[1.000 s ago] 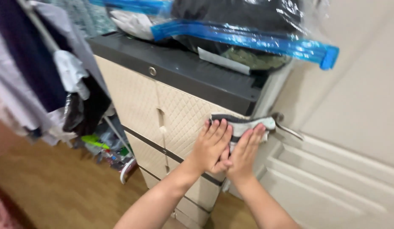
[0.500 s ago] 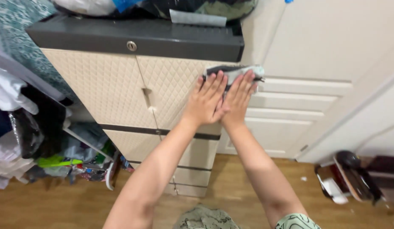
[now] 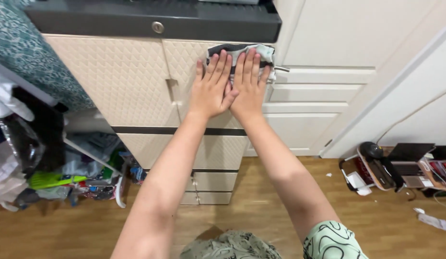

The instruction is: The person wipes the exterior of a plastic storage cabinet with a cloth, then moves to a bedside table to pick up and place down several small bottles and containers. They open a drawer, place items inside, and close it.

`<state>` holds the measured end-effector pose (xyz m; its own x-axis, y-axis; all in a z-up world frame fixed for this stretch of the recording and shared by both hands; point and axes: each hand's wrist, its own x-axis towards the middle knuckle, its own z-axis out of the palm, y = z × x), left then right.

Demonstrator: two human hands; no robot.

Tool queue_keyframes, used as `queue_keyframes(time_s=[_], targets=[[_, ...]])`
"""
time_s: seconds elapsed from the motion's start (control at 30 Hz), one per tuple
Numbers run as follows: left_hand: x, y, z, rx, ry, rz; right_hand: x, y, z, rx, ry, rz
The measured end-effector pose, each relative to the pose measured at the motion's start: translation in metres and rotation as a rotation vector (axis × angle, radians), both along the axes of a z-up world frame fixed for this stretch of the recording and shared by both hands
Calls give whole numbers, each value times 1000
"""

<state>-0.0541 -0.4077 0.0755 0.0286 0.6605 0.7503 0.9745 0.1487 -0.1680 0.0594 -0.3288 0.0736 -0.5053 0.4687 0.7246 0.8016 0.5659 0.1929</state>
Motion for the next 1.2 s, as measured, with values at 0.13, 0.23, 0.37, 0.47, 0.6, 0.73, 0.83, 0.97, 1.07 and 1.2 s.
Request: queue_keyframes(time_s=[0.13,0.23,0.37,0.47,0.6,0.73,0.83,0.97,1.07,1.2], targets=[[-16,-8,34,7,18,24,-14,-1,31,156,120,122],[-25,-5,46,56,23,17,-23,-2,41,144,160,124],[-40,7,21,319,89,-96,-38,12,8,197,281,309],[-52,7,-11,320,83,-138,-49,16,-29,227,291,308],[-71,-2,-41,315,99,-153,-74,18,-80,235,336,294],[-98,-25,-45,316,100,-132,-105,1,-95,214,377,322],[-128,-43,-49,314,86,-124,-132,-18,-89,249,369,374],[-165,-62,-45,317,64,-76,-167,-41,-71,298,302,370],[-187,-75,-48,316,31,-67,-185,-59,-58,303,253,366],[-213,-86,-50,309,-4,-44,-209,-77,-48,318,239,355]])
